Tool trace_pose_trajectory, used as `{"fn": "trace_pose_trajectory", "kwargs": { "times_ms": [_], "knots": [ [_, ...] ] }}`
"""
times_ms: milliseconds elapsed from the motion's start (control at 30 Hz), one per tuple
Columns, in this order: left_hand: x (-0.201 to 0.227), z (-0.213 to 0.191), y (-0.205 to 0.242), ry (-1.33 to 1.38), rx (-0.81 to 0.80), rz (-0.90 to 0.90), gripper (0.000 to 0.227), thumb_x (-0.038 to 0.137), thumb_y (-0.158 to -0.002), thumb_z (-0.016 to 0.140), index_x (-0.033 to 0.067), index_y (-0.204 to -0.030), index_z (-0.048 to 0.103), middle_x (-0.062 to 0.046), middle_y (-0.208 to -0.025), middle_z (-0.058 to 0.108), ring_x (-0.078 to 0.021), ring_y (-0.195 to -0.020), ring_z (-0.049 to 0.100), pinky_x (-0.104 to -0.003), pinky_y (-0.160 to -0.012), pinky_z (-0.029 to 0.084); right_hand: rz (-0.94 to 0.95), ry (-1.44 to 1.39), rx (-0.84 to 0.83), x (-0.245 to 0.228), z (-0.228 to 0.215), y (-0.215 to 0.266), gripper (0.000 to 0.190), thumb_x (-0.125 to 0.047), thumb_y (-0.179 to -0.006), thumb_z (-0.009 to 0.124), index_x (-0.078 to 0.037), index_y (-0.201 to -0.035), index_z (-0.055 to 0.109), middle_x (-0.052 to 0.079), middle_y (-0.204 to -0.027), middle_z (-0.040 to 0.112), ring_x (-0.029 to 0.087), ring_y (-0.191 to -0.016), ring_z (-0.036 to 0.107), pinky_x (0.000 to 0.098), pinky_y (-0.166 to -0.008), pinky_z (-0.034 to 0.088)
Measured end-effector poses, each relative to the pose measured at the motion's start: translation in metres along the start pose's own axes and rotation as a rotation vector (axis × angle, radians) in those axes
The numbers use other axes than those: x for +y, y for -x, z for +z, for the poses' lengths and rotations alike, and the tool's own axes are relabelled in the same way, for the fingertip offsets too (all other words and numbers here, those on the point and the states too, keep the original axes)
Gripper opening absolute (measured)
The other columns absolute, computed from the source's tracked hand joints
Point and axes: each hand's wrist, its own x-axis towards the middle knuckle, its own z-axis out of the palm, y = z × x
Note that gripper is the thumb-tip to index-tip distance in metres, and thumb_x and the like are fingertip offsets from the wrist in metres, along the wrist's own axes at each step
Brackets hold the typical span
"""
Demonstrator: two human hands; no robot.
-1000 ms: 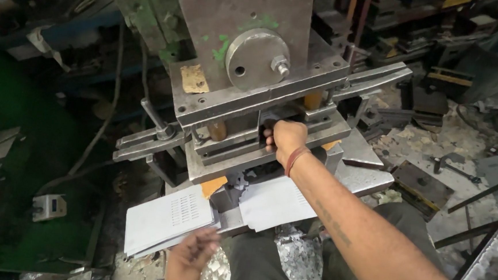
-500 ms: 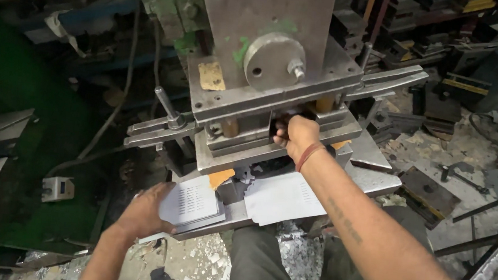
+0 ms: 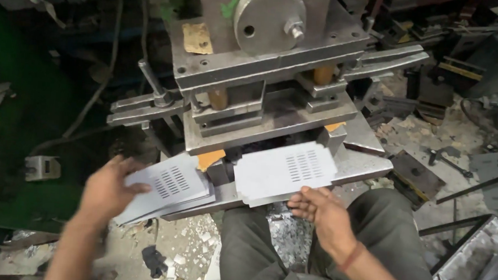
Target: Placing metal plates into an industrial stamping machine for processing and stacking them afterwards.
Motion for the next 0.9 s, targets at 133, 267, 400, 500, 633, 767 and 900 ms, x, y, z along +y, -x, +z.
{"fn": "trace_pose_trajectory", "kwargs": {
  "times_ms": [133, 267, 400, 500, 633, 767, 900],
  "knots": [
    [0.009, -0.025, 0.038, 0.210, -0.114, -0.122, 0.034, 0.030, -0.089, 0.077, 0.0127, -0.118, 0.075, -0.014, -0.102, 0.079, -0.0257, -0.079, 0.077, -0.037, -0.071, 0.063, 0.122, 0.172, 0.005, 0.019, -0.015, -0.014, 0.028, -0.020, -0.104, 0.062, 0.003, -0.089, 0.068, 0.007, -0.053, 0.057, 0.021, -0.037, 0.054, 0.0291, -0.036, 0.034],
    [0.031, 0.013, 0.064, 0.975, -0.132, -0.042, 0.019, -0.004, -0.085, 0.072, -0.0040, -0.104, 0.076, -0.024, -0.085, 0.077, -0.0326, -0.062, 0.071, -0.041, -0.056, 0.063, 0.301, 0.459, -0.109, 0.019, 0.006, 0.010, 0.025, -0.024, -0.098, 0.071, 0.000, -0.093, 0.068, 0.009, -0.064, 0.057, 0.019, -0.049, 0.052, 0.0314, -0.046, 0.047],
    [0.112, 0.022, 0.077, 0.858, -0.181, 0.100, 0.020, 0.005, -0.085, 0.074, 0.0073, -0.104, 0.078, -0.010, -0.084, 0.083, -0.0156, -0.064, 0.075, -0.023, -0.062, 0.067, 0.089, 0.362, -0.462, 0.013, 0.039, 0.034, 0.021, -0.003, -0.088, 0.073, 0.006, -0.107, 0.076, 0.019, -0.093, 0.080, 0.021, -0.063, 0.070, 0.0303, -0.054, 0.060],
    [0.117, 0.040, 0.068, 1.279, -0.127, 0.201, 0.040, -0.009, -0.085, 0.070, 0.0004, -0.124, 0.071, -0.008, -0.079, 0.072, -0.0100, -0.053, 0.054, -0.021, -0.045, 0.043, -0.133, 0.218, -0.271, 0.007, 0.027, 0.018, 0.017, 0.001, -0.096, 0.060, 0.005, -0.085, 0.073, 0.017, -0.067, 0.071, 0.022, -0.055, 0.063, 0.0342, -0.058, 0.058],
    [0.123, 0.025, 0.066, 1.449, -0.083, 0.209, 0.063, -0.010, -0.081, 0.067, 0.0019, -0.142, 0.056, -0.018, -0.107, 0.076, -0.0213, -0.072, 0.070, -0.032, -0.063, 0.063, -0.220, 0.197, -0.178, -0.029, 0.018, 0.003, 0.013, 0.004, -0.094, 0.061, 0.004, -0.084, 0.069, 0.014, -0.064, 0.067, 0.021, -0.051, 0.060, 0.0335, -0.053, 0.054],
    [0.113, 0.032, 0.072, 1.453, 0.077, 0.205, 0.058, -0.007, -0.087, 0.062, -0.0021, -0.143, 0.050, -0.019, -0.123, 0.071, -0.0236, -0.097, 0.073, -0.031, -0.077, 0.062, -0.251, -0.016, -0.056, -0.068, 0.038, -0.010, 0.015, 0.002, -0.102, 0.047, 0.009, -0.103, 0.060, 0.016, -0.081, 0.062, 0.022, -0.070, 0.059, 0.0332, -0.069, 0.055],
    [0.111, 0.040, 0.086, 1.413, -0.001, 0.046, 0.058, -0.012, -0.086, 0.060, 0.0030, -0.142, 0.056, -0.019, -0.116, 0.076, -0.0257, -0.097, 0.075, -0.030, -0.082, 0.066, -0.187, 0.009, 0.020, -0.096, 0.073, -0.027, 0.017, -0.005, -0.105, 0.049, 0.007, -0.109, 0.062, 0.017, -0.094, 0.067, 0.024, -0.085, 0.066, 0.0345, -0.083, 0.058]
  ]
}}
